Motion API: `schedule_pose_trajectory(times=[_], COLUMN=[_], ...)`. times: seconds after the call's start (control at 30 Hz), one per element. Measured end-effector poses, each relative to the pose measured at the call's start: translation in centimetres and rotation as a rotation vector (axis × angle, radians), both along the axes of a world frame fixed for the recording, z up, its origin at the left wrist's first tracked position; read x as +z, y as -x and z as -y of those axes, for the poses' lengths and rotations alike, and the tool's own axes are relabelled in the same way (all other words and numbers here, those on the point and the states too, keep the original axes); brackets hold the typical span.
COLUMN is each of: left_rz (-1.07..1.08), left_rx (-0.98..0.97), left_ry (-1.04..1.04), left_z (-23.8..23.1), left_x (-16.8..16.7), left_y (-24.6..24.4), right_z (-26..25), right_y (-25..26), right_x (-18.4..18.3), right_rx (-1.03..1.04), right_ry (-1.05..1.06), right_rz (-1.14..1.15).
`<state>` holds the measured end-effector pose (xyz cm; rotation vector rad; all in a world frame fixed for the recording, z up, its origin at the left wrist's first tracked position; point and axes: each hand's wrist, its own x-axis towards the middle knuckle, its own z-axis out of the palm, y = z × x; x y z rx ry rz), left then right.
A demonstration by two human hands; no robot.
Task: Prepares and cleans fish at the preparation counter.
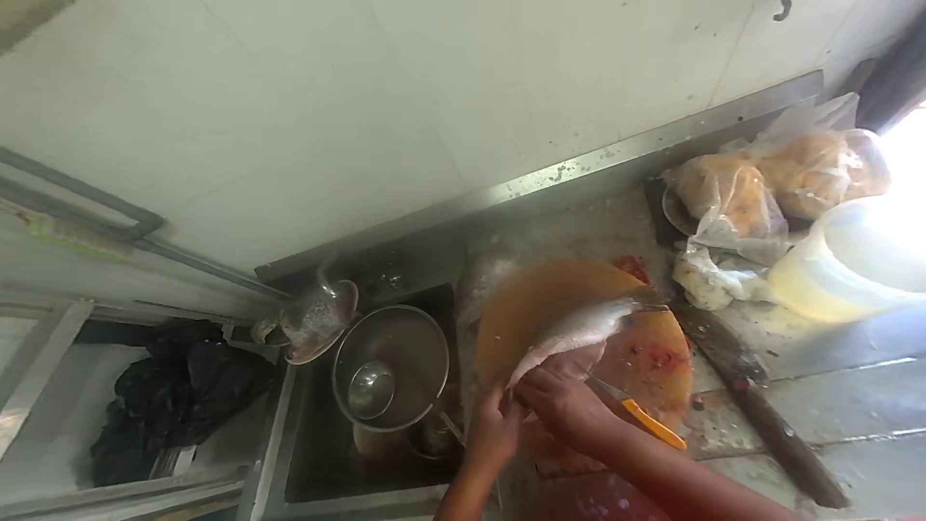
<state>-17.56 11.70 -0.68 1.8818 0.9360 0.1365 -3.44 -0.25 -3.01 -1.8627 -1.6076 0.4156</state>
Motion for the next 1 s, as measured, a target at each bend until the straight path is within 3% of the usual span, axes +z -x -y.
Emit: schedule_pose_trajectory(times=[0.1, 0.2, 0.3, 0.53, 1.0], left_rz=[0.067, 0.119, 0.102, 0.093, 0.121], left_rx=[0.000, -0.035, -0.082, -0.167, -0.180], left_ry=[-0.060, -0.166, -0.281, -0.267, -0.209], left_z=[0.5, 0.8, 0.8, 0.0, 0.2], left_x=[-0.7, -1.5, -1.7, -1.7, -2.3], left_y=[0.6, 0.9, 0.9, 1.7, 1.6], right_z=[-0.5, -1.2, -2.0, -2.4, -0.9], right_y=[-0.1, -1.1, -1.6, -2.6, -3.6], right_x=[-0.3, 2.1, 3.4, 2.2, 0.4], right_rx=[0.086, 0.210, 0.285, 0.441, 0.496], right_ry=[0.037, 0.274, 0.371, 0.046, -0.058], right_rz=[0.151, 0.190, 0.238, 0.388, 0.169])
